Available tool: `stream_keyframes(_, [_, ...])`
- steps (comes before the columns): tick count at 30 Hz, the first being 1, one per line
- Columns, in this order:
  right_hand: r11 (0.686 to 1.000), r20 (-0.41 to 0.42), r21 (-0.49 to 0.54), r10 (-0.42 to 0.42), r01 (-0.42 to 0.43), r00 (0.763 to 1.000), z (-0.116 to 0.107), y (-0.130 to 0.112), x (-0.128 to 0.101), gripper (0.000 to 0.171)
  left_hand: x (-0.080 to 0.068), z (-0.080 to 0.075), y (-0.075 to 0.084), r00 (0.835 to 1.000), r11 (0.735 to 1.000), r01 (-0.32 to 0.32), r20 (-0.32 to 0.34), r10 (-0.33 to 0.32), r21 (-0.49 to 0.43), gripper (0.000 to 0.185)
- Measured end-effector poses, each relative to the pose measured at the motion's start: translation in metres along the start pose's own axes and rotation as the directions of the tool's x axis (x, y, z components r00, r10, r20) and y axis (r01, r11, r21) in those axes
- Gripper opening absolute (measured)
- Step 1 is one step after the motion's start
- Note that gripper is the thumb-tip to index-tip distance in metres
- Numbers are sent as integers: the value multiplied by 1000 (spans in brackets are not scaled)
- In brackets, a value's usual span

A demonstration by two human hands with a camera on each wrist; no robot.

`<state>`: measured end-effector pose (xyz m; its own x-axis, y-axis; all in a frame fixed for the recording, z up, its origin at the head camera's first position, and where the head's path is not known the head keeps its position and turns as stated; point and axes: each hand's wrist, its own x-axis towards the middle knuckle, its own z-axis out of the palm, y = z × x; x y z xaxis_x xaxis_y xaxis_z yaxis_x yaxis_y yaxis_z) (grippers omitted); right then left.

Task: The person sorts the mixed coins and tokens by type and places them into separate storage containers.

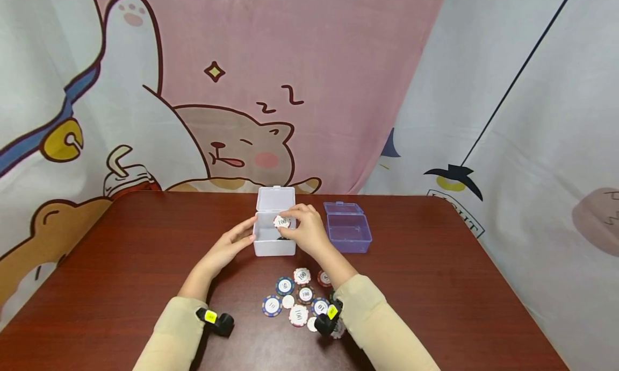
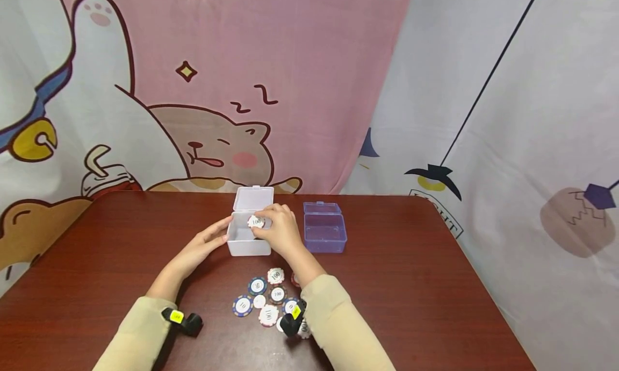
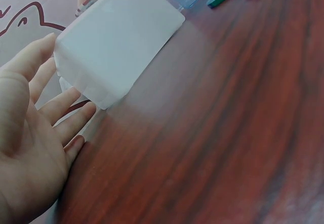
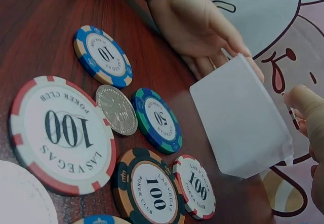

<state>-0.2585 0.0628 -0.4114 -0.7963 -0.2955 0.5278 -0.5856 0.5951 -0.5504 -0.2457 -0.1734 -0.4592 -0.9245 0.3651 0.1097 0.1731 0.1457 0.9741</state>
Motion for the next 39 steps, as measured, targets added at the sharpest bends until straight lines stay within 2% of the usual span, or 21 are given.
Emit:
stream_keyframes(8, [999, 20, -35, 35, -34, 999, 8, 8, 4, 32, 0, 0, -1, 1000, 1000, -9, 16, 10, -6, 54])
stream_keyframes(13, [997, 27, -48, 58, -57, 998, 12, 10, 5, 32, 0, 0, -1, 1000, 1000, 11, 7, -11, 4, 54])
stream_keyframes(19, [993, 23, -15, 117, -117, 993, 15, 13, 6, 30, -1, -1, 1, 1000, 1000, 29, 5, -29, 10, 56])
stream_keyframes(32, [987, 21, -59, 151, -149, 988, 14, 11, 4, 35, -2, 1, 4, 999, 999, 39, 7, -39, 3, 55])
stream_keyframes(39, [987, 31, 3, 158, -158, 987, 11, 10, 2, 38, 0, -1, -1, 1000, 1000, 20, 17, -20, 3, 55])
